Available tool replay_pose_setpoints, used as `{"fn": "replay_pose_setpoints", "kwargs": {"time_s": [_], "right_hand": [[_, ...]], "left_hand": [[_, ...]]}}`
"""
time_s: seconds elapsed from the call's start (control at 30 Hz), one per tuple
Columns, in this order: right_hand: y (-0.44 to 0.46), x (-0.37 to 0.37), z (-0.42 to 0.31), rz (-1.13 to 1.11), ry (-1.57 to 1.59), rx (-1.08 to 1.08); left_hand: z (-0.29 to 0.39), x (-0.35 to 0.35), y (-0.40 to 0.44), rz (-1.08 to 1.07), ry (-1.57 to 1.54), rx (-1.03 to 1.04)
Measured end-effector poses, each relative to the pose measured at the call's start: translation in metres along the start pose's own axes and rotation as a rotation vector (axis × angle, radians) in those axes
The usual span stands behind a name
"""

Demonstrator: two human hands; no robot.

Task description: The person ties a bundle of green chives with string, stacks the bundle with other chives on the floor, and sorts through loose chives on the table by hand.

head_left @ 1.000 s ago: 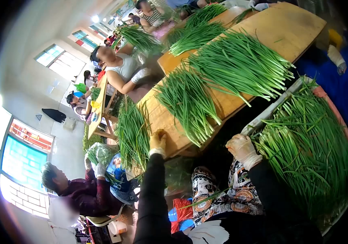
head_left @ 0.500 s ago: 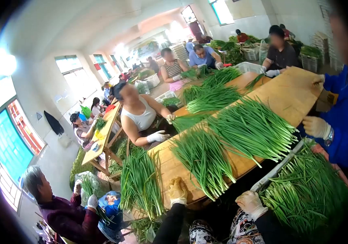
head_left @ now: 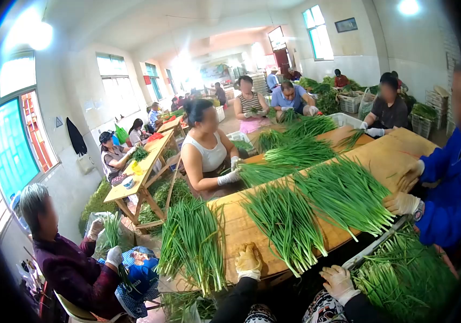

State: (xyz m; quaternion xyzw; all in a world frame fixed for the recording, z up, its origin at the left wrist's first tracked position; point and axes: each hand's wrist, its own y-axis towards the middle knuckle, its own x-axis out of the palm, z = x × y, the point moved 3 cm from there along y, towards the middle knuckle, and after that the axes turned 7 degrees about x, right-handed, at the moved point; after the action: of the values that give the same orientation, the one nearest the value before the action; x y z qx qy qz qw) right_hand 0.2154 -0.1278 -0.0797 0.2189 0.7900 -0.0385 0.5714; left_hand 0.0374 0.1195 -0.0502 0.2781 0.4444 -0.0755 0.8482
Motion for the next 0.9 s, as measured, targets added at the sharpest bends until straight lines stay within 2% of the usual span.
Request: {"fn": "replay_pose_setpoints", "kwargs": {"time_s": [0.03, 0.1, 0.17, 0.27, 0.3, 0.37, 0.4, 0.47, 0.53, 0.57, 0.6, 0.63, 0.67, 0.7, 0.77, 0.83, 0.9], "right_hand": [[0.000, -0.001, -0.006, 0.002, -0.007, -0.001], [0.003, -0.010, -0.015, 0.203, -0.254, -0.017], [0.007, 0.010, 0.001, 0.220, -0.333, -0.009], [0.020, 0.028, 0.017, -0.095, -0.431, 0.022], [0.029, 0.024, 0.019, -0.092, -0.431, 0.022], [0.043, 0.018, 0.015, -0.565, -0.473, 0.070], [0.046, 0.015, 0.013, -0.597, -0.499, 0.063], [0.047, 0.019, 0.014, -0.471, -0.433, 0.052], [0.043, 0.015, 0.015, -0.296, -0.362, 0.030], [0.042, 0.016, 0.016, -0.193, -0.320, 0.018], [0.043, 0.007, 0.012, -0.139, -0.208, 0.079], [0.042, 0.010, 0.018, 0.010, -0.097, 0.085], [0.038, 0.004, 0.018, 0.155, 0.246, 0.057], [0.038, -0.006, 0.021, 0.317, 0.580, 0.035], [0.042, -0.036, 0.021, 0.427, 0.947, 0.187], [0.055, -0.053, 0.040, 0.475, 1.009, 0.219], [0.074, -0.077, 0.018, 0.594, 0.861, 0.209]], "left_hand": [[0.001, -0.002, 0.000, -0.009, -0.012, -0.003], [0.002, -0.001, 0.002, -0.003, -0.035, -0.003], [-0.003, 0.004, 0.000, 0.068, -0.015, 0.043], [-0.003, 0.004, -0.001, 0.029, -0.012, 0.013], [-0.002, 0.003, 0.000, 0.033, -0.013, 0.014], [-0.002, 0.003, 0.000, 0.013, -0.034, 0.003], [-0.003, 0.002, -0.001, 0.007, -0.027, 0.004], [-0.005, 0.003, -0.002, 0.035, 0.012, 0.041], [-0.008, 0.005, 0.001, 0.211, 0.046, 0.159], [-0.013, 0.010, 0.002, 0.243, 0.050, 0.146], [-0.008, 0.000, 0.001, 0.232, 0.021, 0.113], [-0.025, 0.014, 0.003, 0.301, -0.067, 0.139], [-0.025, 0.010, 0.003, 0.268, -0.212, 0.112], [-0.028, 0.012, 0.003, 0.292, -0.362, 0.070], [-0.042, 0.031, 0.010, 0.292, -0.816, -0.110], [0.004, -0.015, 0.007, -0.013, -1.116, -0.432], [0.036, -0.021, 0.013, -0.050, -1.688, -0.939]]}}
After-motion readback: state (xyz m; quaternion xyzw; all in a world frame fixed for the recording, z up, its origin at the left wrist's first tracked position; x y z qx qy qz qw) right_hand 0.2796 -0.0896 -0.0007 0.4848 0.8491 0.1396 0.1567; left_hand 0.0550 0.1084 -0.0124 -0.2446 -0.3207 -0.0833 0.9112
